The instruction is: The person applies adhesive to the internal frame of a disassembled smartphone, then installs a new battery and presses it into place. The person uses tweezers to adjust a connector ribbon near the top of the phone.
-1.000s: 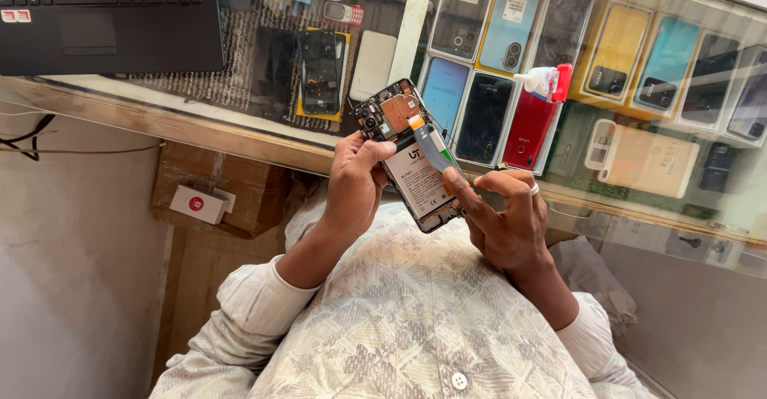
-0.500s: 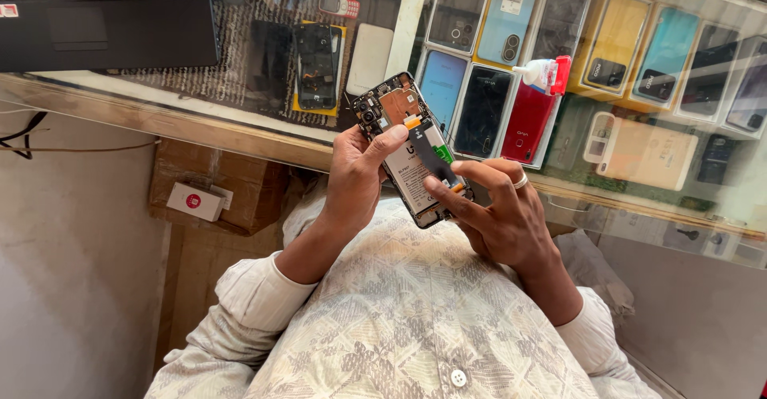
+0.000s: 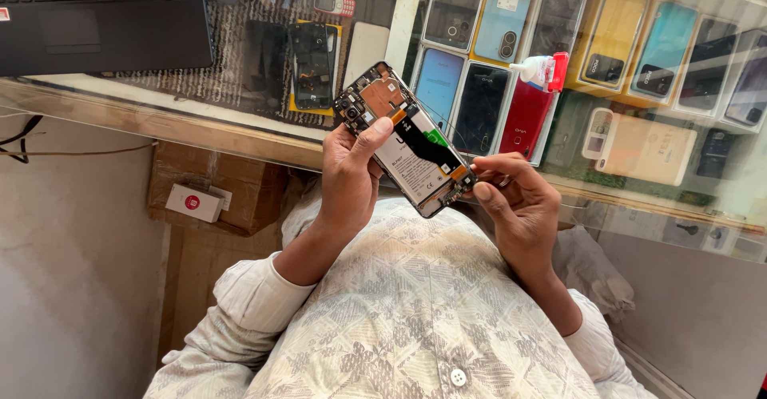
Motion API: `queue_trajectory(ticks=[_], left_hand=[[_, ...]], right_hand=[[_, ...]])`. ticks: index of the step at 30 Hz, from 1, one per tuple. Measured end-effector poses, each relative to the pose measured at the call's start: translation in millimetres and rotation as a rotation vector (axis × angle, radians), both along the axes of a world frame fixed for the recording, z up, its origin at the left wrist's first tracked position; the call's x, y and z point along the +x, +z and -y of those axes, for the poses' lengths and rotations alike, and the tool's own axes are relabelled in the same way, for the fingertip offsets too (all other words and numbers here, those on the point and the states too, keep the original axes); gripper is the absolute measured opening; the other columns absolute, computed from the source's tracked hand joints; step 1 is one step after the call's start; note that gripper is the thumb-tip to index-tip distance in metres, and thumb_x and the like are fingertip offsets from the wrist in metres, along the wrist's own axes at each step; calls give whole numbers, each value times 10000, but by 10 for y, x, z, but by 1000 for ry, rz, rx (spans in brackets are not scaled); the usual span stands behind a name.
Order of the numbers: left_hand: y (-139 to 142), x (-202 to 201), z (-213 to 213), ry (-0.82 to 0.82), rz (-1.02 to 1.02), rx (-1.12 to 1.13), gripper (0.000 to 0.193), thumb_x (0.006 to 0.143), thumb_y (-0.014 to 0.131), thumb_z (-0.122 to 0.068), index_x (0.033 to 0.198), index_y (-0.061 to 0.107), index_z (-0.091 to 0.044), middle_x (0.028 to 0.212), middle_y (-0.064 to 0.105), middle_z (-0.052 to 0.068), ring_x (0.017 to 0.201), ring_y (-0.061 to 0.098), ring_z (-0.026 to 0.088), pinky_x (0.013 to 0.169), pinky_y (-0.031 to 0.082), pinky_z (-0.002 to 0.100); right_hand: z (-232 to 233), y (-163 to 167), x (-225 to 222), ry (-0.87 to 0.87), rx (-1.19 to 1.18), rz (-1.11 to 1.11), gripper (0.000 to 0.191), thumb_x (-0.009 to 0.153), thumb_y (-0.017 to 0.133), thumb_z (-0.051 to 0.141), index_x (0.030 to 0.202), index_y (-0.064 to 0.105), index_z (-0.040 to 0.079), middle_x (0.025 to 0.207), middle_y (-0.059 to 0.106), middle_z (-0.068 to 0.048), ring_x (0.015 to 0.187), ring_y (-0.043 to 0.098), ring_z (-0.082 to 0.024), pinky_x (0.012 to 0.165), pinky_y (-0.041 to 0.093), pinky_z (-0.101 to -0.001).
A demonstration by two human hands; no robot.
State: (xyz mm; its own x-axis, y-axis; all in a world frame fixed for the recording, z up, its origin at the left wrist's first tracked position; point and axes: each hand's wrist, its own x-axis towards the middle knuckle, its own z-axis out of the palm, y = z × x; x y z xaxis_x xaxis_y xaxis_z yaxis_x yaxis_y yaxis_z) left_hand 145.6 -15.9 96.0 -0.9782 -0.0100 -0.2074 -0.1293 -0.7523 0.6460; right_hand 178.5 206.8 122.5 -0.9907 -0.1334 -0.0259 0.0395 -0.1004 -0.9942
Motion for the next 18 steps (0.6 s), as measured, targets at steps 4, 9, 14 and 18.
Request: queue_trajectory(ticks=[4,9,14,18], left_hand=[[9,18,-25,-11,-26,24,154,997,653,-77,1112,656,25,1003,735,102,883,738,149,798,630,292],[-86,45,-124,3,8,-71,98,1023,639,-48,1094,654,17,987,741,116,865,751,170,718,635,302],[-163,72,-140,-29,-39,-7,152,1043,655,-71,1117,642,61,1051,743,177,956,756,241,827,651,397],[-89,79,-43,-113,-146,115,409,1095,550,-297,1176,617,98,1124,741,248,1047,758,322,946,637,463]], right_hand=[[41,-25,-64,-20,-289,147,412,1010,713,125,1347,588,-76,1157,697,-188,1031,739,-210,889,648,-364],[123,-8,-145,-62,-402,216,622,954,742,24,1483,421,-43,1197,635,-167,1105,727,-214,964,626,-369],[165,-2,-242,-105,-377,186,734,903,766,-65,1524,377,-17,1196,644,-145,1071,714,-195,941,628,-319],[20,46,-386,-99,-441,118,757,905,762,-94,1551,376,-13,1193,680,-173,1028,717,-213,880,616,-310]])
